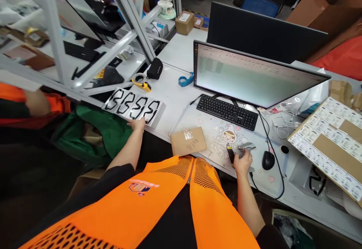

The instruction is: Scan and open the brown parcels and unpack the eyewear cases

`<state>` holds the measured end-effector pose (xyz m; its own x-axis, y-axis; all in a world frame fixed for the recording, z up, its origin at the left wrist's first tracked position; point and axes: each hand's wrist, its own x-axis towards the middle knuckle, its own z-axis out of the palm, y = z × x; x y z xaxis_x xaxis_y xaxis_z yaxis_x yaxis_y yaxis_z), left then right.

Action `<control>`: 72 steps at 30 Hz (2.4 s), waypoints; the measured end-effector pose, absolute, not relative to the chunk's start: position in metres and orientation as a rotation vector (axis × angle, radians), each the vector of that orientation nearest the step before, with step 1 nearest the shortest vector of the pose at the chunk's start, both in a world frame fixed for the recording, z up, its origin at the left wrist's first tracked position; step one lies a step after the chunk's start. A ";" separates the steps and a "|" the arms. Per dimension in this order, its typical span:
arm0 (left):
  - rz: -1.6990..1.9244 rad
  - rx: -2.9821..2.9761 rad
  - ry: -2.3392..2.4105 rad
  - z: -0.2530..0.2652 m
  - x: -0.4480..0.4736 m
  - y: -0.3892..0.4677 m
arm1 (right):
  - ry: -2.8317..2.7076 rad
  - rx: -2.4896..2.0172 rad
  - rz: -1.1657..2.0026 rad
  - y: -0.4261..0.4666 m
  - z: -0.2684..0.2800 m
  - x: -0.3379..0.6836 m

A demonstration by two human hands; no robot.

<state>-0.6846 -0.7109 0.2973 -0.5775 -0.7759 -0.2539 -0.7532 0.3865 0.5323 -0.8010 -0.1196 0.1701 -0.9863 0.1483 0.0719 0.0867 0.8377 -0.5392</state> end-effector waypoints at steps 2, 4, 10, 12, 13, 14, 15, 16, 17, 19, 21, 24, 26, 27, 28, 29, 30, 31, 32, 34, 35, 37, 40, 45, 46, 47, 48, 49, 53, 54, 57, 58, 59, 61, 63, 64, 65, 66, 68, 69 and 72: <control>-0.839 1.456 -2.479 0.300 -0.684 -0.689 | -2.905 -0.231 0.805 -0.118 0.173 -0.797; -0.888 1.222 -2.632 0.297 -0.682 -0.653 | -2.933 -0.285 0.769 -0.120 0.178 -0.792; -0.934 0.468 -3.501 0.284 -0.671 -0.544 | -3.062 -0.259 0.694 -0.143 0.182 -0.781; -0.789 0.444 -3.606 0.282 -0.670 -0.529 | -3.119 -0.241 0.676 -0.150 0.181 -0.778; -0.738 0.437 -3.620 0.282 -0.670 -0.526 | -3.148 -0.246 0.664 -0.152 0.179 -0.776; -0.711 0.425 -3.619 0.283 -0.671 -0.526 | -3.175 -0.258 0.652 -0.154 0.178 -0.773; -0.699 0.404 -3.614 0.283 -0.671 -0.527 | -3.196 -0.276 0.645 -0.155 0.177 -0.771; -0.695 0.378 -3.609 0.285 -0.672 -0.529 | -3.206 -0.291 0.648 -0.155 0.176 -0.770; -0.700 0.344 -3.610 0.286 -0.673 -0.532 | -3.202 -0.305 0.658 -0.153 0.176 -0.769; -0.719 0.281 -3.622 0.291 -0.676 -0.540 | -3.150 -0.332 0.684 -0.147 0.176 -0.771; -0.730 0.186 -3.635 0.296 -0.681 -0.550 | -3.074 -0.384 0.678 -0.138 0.179 -0.777; -0.797 -0.009 -3.680 0.302 -0.698 -0.569 | -3.033 -0.479 0.605 -0.122 0.185 -0.791; -0.906 -0.096 -3.734 0.303 -0.718 -0.582 | -3.082 -0.532 0.552 -0.114 0.187 -0.802; -0.974 -0.122 -3.757 0.303 -0.729 -0.590 | -3.123 -0.559 0.534 -0.112 0.187 -0.806; -1.061 -0.148 -3.771 0.302 -0.741 -0.597 | -3.171 -0.584 0.521 -0.111 0.186 -0.810; -1.176 -0.178 -3.772 0.300 -0.753 -0.605 | -3.218 -0.610 0.513 -0.111 0.185 -0.814; -1.318 -0.199 -3.748 0.298 -0.764 -0.614 | -3.259 -0.634 0.507 -0.112 0.184 -0.817; -1.474 -0.198 -3.695 0.296 -0.774 -0.622 | -3.288 -0.649 0.501 -0.112 0.183 -0.820; -1.615 -0.161 -3.623 0.293 -0.782 -0.629 | -3.304 -0.659 0.497 -0.113 0.182 -0.822; -1.733 0.022 -3.478 0.290 -0.790 -0.642 | -3.299 -0.669 0.496 -0.115 0.179 -0.825; -1.678 0.145 -3.422 0.288 -0.790 -0.645 | -3.286 -0.672 0.502 -0.115 0.178 -0.827; -1.397 0.356 -3.323 0.288 -0.783 -0.644 | -3.263 -0.681 0.522 -0.116 0.176 -0.828; -0.964 0.432 -3.227 0.293 -0.760 -0.623 | -3.260 -0.686 0.529 -0.115 0.175 -0.828; -0.595 0.265 -3.487 0.301 -0.729 -0.572 | -3.256 -0.699 0.547 -0.114 0.172 -0.827; -0.549 0.267 -3.490 0.301 -0.728 -0.567 | -3.250 -0.706 0.559 -0.114 0.172 -0.827; -0.528 0.276 -3.471 0.301 -0.729 -0.566 | -3.242 -0.705 0.573 -0.114 0.172 -0.828; -0.533 0.286 -3.440 0.300 -0.732 -0.567 | -3.233 -0.701 0.587 -0.114 0.173 -0.828; -0.559 0.286 -3.412 0.300 -0.736 -0.571 | -3.229 -0.699 0.594 -0.114 0.173 -0.828; -0.776 0.230 -3.427 0.300 -0.757 -0.596 | -3.269 -0.723 0.524 -0.115 0.177 -0.826; -0.840 0.209 -3.444 0.300 -0.762 -0.600 | -3.282 -0.726 0.502 -0.116 0.178 -0.825; -0.961 0.127 -3.488 0.300 -0.773 -0.604 | -3.288 -0.702 0.489 -0.117 0.180 -0.820; -0.966 0.107 -3.497 0.300 -0.775 -0.602 | -3.287 -0.693 0.491 -0.118 0.180 -0.818; -0.959 0.093 -3.503 0.299 -0.776 -0.601 | -3.287 -0.685 0.491 -0.118 0.180 -0.816; -0.937 0.079 -3.507 0.297 -0.778 -0.598 | -3.290 -0.670 0.492 -0.120 0.181 -0.813; -0.934 0.074 -3.507 0.294 -0.779 -0.597 | -3.290 -0.650 0.503 -0.120 0.180 -0.810; -0.941 0.075 -3.506 0.293 -0.779 -0.598 | -3.288 -0.643 0.510 -0.121 0.180 -0.809; -0.950 0.077 -3.504 0.293 -0.780 -0.599 | -3.285 -0.636 0.515 -0.121 0.179 -0.807; -0.959 0.084 -3.502 0.292 -0.780 -0.600 | -3.284 -0.627 0.515 -0.121 0.179 -0.806; -0.969 0.095 -3.492 0.292 -0.780 -0.601 | -3.288 -0.607 0.506 -0.121 0.178 -0.803; -0.970 0.098 -3.485 0.292 -0.780 -0.601 | -3.289 -0.595 0.500 -0.121 0.177 -0.802; -0.958 0.109 -3.474 0.294 -0.775 -0.598 | -3.278 -0.566 0.507 -0.122 0.173 -0.799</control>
<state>-0.7755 -0.5978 0.2935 -0.8928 0.0635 -0.4460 -0.1741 0.8644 0.4718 -0.7989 -0.1217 0.1734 -0.9192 0.2904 -0.2659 0.3572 0.8993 -0.2525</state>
